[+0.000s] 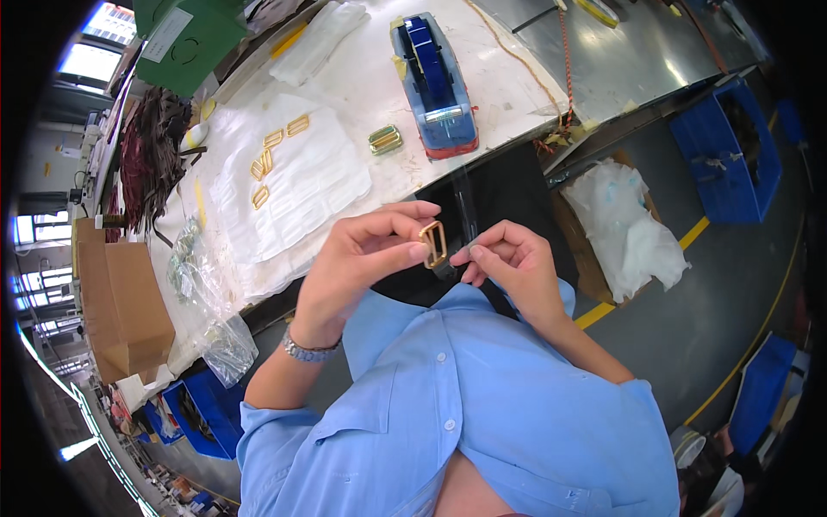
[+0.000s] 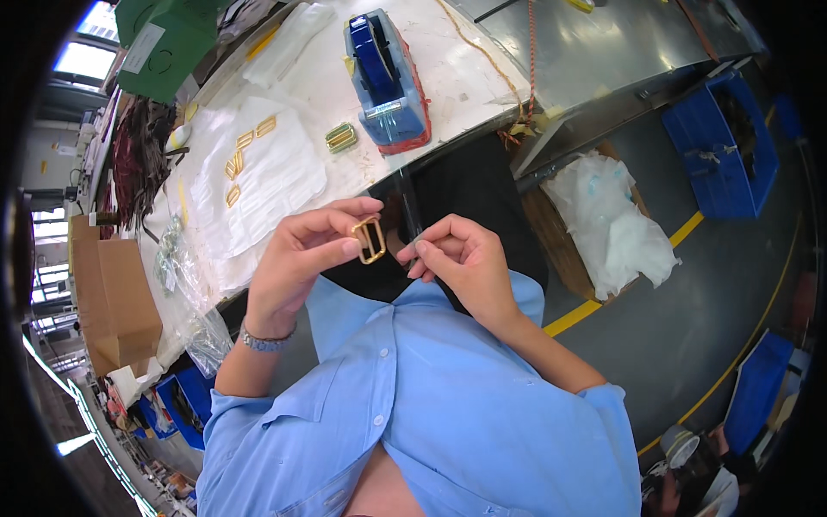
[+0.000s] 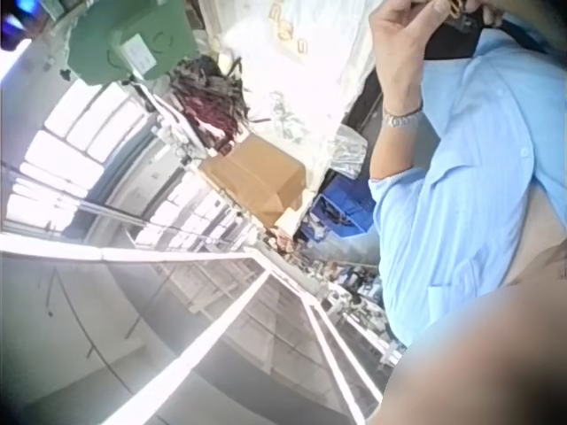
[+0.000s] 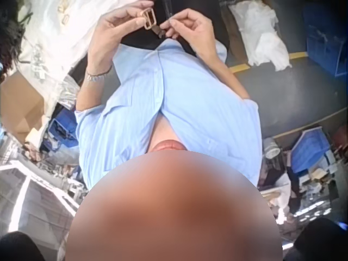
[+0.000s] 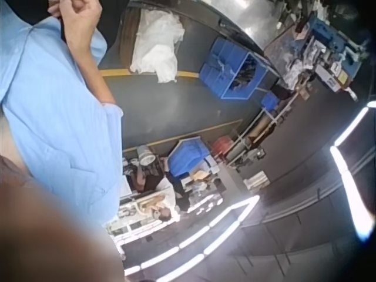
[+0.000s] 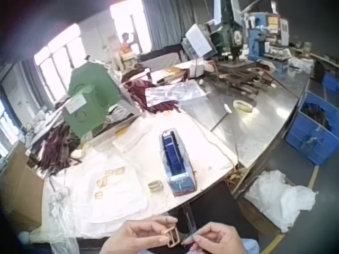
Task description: The recorder is wrapping individual gold-colored metal buckles with blue adhesive tape at a workbench in a workshop.
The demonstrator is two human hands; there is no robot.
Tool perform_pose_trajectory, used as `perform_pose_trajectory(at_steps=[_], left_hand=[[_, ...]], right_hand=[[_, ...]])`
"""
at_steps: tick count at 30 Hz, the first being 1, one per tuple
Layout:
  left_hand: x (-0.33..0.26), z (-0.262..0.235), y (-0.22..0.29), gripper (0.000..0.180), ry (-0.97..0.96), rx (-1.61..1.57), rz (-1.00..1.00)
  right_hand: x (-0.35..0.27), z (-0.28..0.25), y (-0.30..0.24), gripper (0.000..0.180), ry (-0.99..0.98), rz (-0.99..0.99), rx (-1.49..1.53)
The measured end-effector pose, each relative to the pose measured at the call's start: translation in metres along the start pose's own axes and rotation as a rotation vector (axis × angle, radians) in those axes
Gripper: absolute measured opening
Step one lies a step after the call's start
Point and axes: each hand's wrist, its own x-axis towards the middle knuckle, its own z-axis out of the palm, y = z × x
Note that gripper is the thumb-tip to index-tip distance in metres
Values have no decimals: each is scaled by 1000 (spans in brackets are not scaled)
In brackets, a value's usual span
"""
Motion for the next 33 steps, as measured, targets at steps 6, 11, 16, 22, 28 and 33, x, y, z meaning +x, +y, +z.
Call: perform_pose_trajectory(at_steps=[6, 11, 16, 22, 28, 33], left_hand=[[14, 26, -24, 10, 20, -33, -34], [16, 32, -24, 14, 42, -51, -65], [17, 34, -26, 17, 68, -32, -129], [24, 22, -38, 17, 56, 13, -177], [28, 22, -36, 23, 45, -99, -207], [27, 22, -29, 24, 62, -89, -249]], right_hand=[[-4, -1, -4, 9, -21, 32, 2], [-6, 0, -4, 9, -37, 43, 35], [-6, -1, -3, 10, -44, 46, 40], [-14, 7, -6, 16, -40, 50, 86], [-12, 6, -8, 17, -32, -12, -51], [-10, 8, -18, 18, -19, -55, -216]])
